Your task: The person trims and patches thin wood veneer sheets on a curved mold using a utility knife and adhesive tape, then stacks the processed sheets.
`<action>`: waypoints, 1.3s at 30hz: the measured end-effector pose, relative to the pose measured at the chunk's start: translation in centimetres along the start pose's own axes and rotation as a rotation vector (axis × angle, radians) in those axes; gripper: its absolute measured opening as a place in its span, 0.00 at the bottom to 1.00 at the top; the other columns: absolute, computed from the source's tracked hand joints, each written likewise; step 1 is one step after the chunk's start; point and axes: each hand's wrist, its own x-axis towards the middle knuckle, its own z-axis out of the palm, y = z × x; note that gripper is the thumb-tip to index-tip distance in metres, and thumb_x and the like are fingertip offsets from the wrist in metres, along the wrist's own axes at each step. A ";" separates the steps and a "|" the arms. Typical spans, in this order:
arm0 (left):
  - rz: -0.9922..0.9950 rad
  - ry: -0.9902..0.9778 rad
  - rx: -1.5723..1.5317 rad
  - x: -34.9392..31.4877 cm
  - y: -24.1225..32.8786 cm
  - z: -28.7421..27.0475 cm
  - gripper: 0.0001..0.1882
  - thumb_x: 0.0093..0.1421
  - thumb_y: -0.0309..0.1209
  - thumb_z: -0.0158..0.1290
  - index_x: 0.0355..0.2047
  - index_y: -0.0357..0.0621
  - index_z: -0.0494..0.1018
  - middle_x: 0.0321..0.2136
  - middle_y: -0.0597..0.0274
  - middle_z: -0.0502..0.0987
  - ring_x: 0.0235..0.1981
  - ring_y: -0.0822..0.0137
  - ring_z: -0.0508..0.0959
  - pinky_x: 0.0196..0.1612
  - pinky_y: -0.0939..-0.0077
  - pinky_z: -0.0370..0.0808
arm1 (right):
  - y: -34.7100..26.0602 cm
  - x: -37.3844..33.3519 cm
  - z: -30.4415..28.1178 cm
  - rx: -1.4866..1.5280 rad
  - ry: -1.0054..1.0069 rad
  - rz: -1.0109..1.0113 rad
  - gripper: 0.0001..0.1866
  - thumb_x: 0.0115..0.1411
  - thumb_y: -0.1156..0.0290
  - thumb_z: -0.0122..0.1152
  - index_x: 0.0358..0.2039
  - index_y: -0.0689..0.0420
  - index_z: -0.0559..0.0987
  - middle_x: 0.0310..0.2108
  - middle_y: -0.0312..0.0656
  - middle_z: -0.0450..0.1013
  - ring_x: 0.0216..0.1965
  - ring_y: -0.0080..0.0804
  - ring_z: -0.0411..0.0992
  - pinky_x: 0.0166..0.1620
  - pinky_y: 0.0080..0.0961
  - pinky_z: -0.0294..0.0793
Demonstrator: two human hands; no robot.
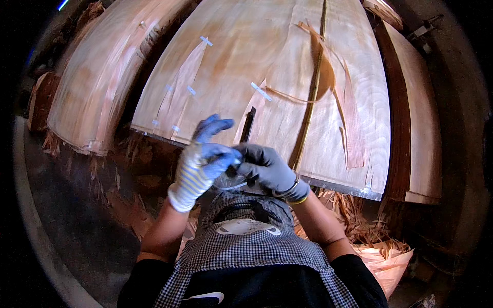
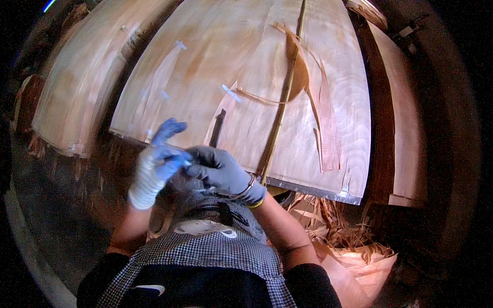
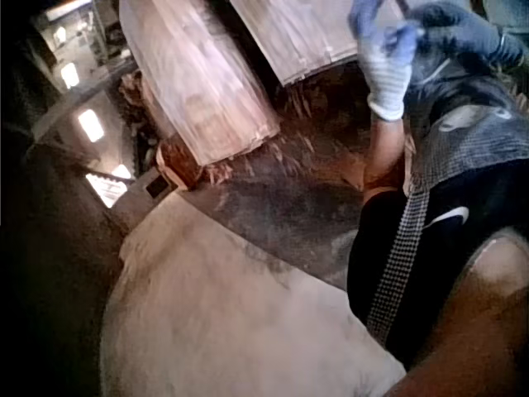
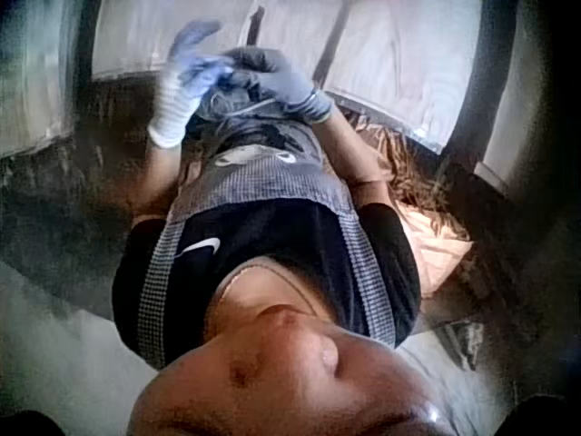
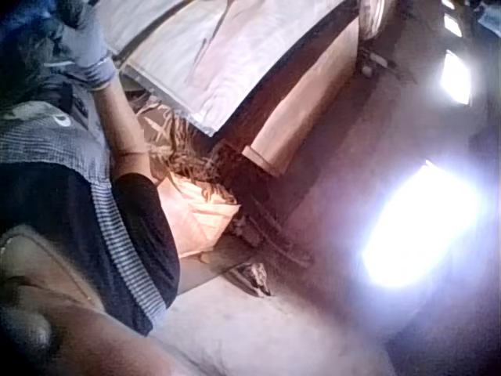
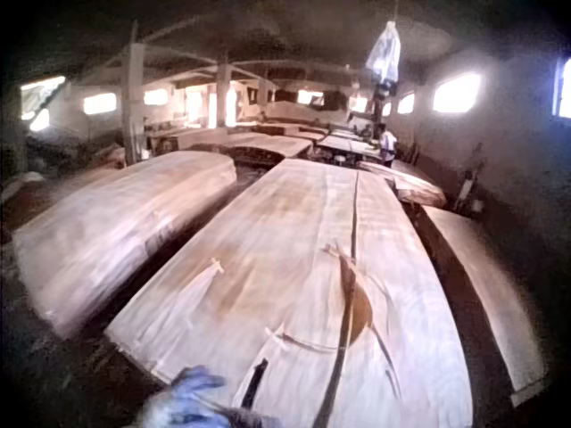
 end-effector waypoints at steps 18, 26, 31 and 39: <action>-0.549 0.316 0.715 -4.5 -18.8 8.7 0.11 0.41 0.37 0.59 0.20 0.44 0.74 0.47 0.59 0.65 0.51 0.58 0.62 0.56 0.55 0.50 | 12.4 2.3 -9.9 -1.436 0.575 0.552 0.14 0.45 0.59 0.58 0.26 0.56 0.76 0.27 0.49 0.73 0.32 0.46 0.72 0.35 0.36 0.70; -0.356 -0.129 0.595 -4.1 -19.1 11.1 0.18 0.52 0.34 0.46 0.44 0.48 0.66 0.54 0.58 0.59 0.57 0.55 0.54 0.59 0.56 0.45 | 11.9 2.0 -9.8 -1.438 0.567 0.640 0.14 0.45 0.57 0.56 0.28 0.53 0.77 0.30 0.49 0.73 0.35 0.47 0.71 0.37 0.38 0.70; 0.133 -0.578 0.913 -6.0 -19.2 14.7 0.29 0.55 0.45 0.39 0.55 0.44 0.57 0.58 0.58 0.53 0.61 0.60 0.47 0.61 0.54 0.36 | 11.7 1.6 -9.4 -1.447 0.548 0.683 0.10 0.49 0.65 0.51 0.29 0.53 0.77 0.31 0.49 0.73 0.35 0.47 0.72 0.38 0.39 0.70; 0.126 -0.325 0.809 -2.7 -17.1 14.0 0.22 0.50 0.39 0.48 0.46 0.49 0.68 0.48 0.61 0.67 0.52 0.61 0.63 0.56 0.54 0.50 | 13.3 -5.2 -4.9 -1.213 0.487 0.400 0.09 0.51 0.66 0.50 0.29 0.57 0.73 0.26 0.51 0.71 0.30 0.50 0.71 0.32 0.40 0.69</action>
